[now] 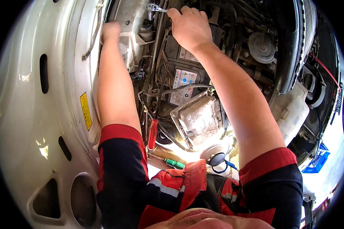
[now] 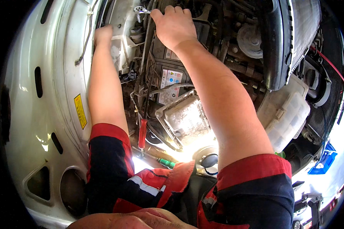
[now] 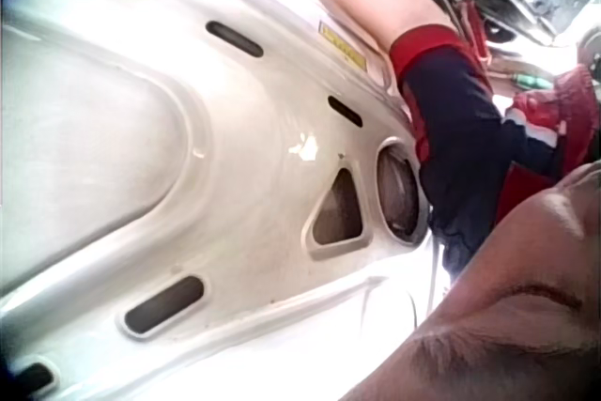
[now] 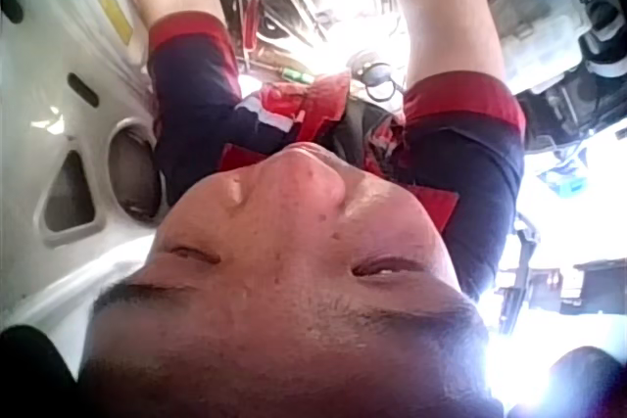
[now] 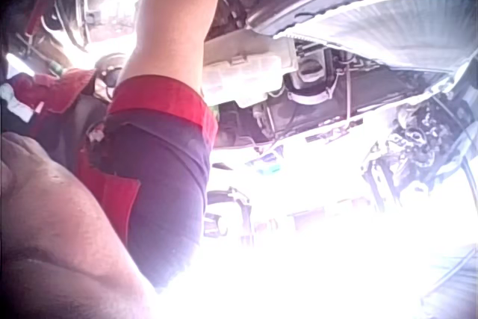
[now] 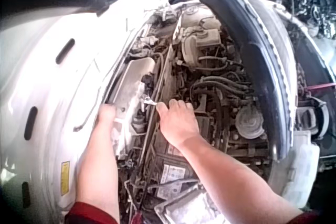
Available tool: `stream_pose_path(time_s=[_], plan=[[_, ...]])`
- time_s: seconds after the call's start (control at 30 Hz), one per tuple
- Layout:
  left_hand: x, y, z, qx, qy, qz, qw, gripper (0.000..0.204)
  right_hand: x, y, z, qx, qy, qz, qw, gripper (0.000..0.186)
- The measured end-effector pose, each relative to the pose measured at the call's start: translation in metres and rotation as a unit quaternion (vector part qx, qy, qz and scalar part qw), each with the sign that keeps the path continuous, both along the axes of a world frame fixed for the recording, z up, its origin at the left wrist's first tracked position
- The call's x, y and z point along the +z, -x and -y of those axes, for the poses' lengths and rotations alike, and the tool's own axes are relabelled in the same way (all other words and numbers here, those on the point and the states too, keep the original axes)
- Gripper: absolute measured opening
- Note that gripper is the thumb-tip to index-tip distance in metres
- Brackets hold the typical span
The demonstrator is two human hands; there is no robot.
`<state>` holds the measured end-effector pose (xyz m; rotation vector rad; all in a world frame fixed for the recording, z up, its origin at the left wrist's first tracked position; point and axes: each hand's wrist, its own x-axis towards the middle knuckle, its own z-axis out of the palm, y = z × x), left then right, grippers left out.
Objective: The person uses a screwdriver, a wrench, and pliers to loosen and remove fasteners and connectors from components inside a car engine bay.
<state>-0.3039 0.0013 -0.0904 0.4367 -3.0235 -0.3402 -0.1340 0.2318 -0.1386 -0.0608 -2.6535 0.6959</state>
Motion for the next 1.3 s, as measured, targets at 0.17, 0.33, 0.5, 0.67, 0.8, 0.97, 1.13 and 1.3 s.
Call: stream_pose_path(time_s=[0.17, 0.33, 0.5, 0.67, 0.8, 0.97, 1.13, 1.3], plan=[[0.002, 0.004, 0.005, 0.029, -0.031, -0.039, 0.998, 0.056, 0.006, 0.000, 0.004, 0.002, -0.002, -0.002, 1.000, 0.029], [0.010, 0.003, -0.010, -0.025, 0.081, 0.039, 0.996, 0.056, -0.002, 0.001, 0.001, -0.012, -0.014, -0.032, 0.999, 0.023], [0.005, 0.020, 0.001, -0.089, 0.146, 0.061, 0.983, 0.054, -0.001, 0.002, 0.001, 0.002, -0.006, -0.006, 1.000, 0.029], [0.006, 0.042, 0.019, -0.100, 0.174, 0.073, 0.977, 0.049, 0.002, 0.004, 0.005, 0.003, -0.006, -0.017, 1.000, 0.029], [0.007, 0.027, -0.005, -0.135, 0.215, 0.098, 0.962, 0.037, -0.009, 0.004, 0.003, -0.020, -0.019, -0.052, 0.998, 0.021], [0.019, 0.000, -0.034, -0.146, 0.287, 0.068, 0.944, 0.030, -0.007, 0.002, 0.001, -0.018, -0.013, -0.053, 0.998, 0.021], [0.030, -0.005, -0.035, -0.228, 0.421, 0.134, 0.867, 0.028, -0.002, 0.000, 0.000, 0.006, 0.003, -0.027, 1.000, 0.030], [0.026, -0.003, -0.030, -0.247, 0.454, 0.134, 0.846, 0.027, 0.003, -0.001, 0.000, 0.010, 0.016, -0.012, 1.000, 0.029]])
